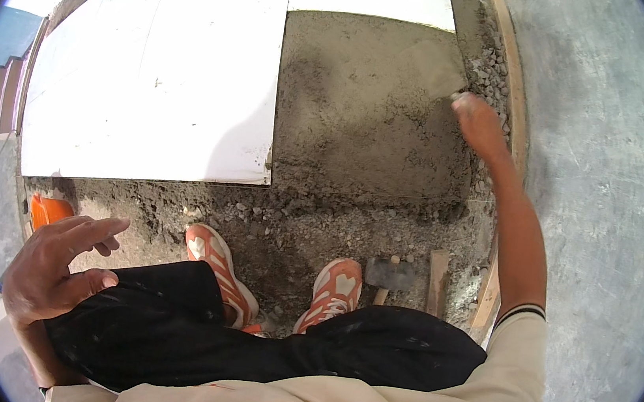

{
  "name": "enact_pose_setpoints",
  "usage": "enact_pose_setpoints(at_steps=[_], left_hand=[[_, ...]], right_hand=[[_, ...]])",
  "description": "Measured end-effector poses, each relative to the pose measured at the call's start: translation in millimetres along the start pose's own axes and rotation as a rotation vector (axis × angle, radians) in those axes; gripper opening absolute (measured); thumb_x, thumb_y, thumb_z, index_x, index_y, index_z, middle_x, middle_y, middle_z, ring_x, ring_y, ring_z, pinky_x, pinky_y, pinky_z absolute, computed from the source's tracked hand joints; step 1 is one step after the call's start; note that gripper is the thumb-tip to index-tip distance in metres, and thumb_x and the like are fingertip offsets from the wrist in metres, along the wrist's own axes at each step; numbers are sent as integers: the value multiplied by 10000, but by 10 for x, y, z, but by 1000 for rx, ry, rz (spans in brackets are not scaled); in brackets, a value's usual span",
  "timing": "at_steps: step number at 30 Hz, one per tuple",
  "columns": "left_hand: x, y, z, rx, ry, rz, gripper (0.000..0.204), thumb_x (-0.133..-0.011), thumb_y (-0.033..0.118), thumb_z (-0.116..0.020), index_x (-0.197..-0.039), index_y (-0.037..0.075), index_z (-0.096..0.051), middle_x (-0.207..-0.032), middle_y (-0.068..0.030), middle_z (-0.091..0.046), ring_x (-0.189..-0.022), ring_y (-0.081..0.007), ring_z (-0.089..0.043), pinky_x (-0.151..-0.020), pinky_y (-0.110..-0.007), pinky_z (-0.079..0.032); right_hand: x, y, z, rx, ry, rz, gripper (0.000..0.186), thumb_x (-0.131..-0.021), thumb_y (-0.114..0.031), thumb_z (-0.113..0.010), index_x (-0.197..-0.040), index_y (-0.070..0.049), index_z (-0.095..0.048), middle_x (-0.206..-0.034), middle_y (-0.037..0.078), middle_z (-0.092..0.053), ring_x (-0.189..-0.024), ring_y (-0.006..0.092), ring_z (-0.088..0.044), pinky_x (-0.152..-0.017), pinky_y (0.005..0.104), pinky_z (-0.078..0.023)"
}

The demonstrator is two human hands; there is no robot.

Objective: The person spreads cement on the floor using a trowel, levels it with a wooden straightedge, and applies adhesive to the back of a tile. The person then places the tile onto the prepared cement bed.

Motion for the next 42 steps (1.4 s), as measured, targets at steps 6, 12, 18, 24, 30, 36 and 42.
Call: enact_pose_setpoints(at_steps=[6,12,18,24,30,36,42], left_hand=[[83,-66,-26,-43,-25,30,696,-874,342,-848,-1420,-22,-618,-984,-195,-744,-905,-329,-743,-812,-442,-581],[182,-70,-5,-98,-72,30,738,-895,414,-809,-1430,-48,-595,-1007,-192,-744,-890,-319,-742,-789,-460,-591],[271,-85,-31,-73,-20,-24,754,-890,463,-781,-1415,-50,-608,-1022,-201,-747,-892,-318,-745,-791,-448,-592],[393,-94,-3,-56,24,10,717,-883,421,-807,-1408,-33,-628,-965,-199,-747,-873,-324,-745,-770,-429,-584],[491,-188,-37,-21,18,59,777,-890,495,-790,-1422,-39,-604,-984,-183,-722,-903,-320,-729,-812,-429,-567],[465,-198,-13,-20,9,55,776,-892,506,-786,-1424,-31,-608,-986,-183,-729,-907,-317,-732,-812,-425,-570],[482,-170,4,-25,45,17,709,-882,412,-821,-1405,-27,-631,-949,-181,-745,-857,-309,-744,-761,-419,-575]], right_hand=[[537,156,-4,-385,-179,-536,543,-1107,-491,-519,-1381,-40,-646,-827,145,-679,-598,177,-658,-587,381,-543],[1272,-1133,-492,-261,-290,19,444,-1078,-332,-600,-1344,21,-644,-1116,254,-715,-1041,428,-703,-919,489,-546],[1327,-1734,-424,-161,-348,142,363,-1034,-238,-660,-1286,24,-661,-1211,254,-687,-1085,475,-672,-956,506,-535],[1443,-1988,-720,-266,-495,156,361,-1041,-265,-649,-1273,11,-672,-1243,242,-694,-1111,466,-673,-986,498,-526],[1004,-1575,-460,-259,-283,43,395,-1057,-304,-610,-1300,2,-669,-1274,235,-696,-1158,447,-671,-1018,490,-513],[539,-1303,-291,32,-62,37,439,-1036,-314,-632,-1338,6,-643,-1263,230,-695,-1132,446,-672,-993,496,-520],[287,-1199,-124,30,15,20,438,-1030,-308,-627,-1289,43,-668,-1237,251,-702,-1137,450,-670,-984,496,-522]])
Point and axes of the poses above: each hand's wrist, its own x-axis away from the middle knuckle, its own z-axis out of the back of the hand, y = z × x, the point moved 9 cm from there along -x, towards the middle knuckle
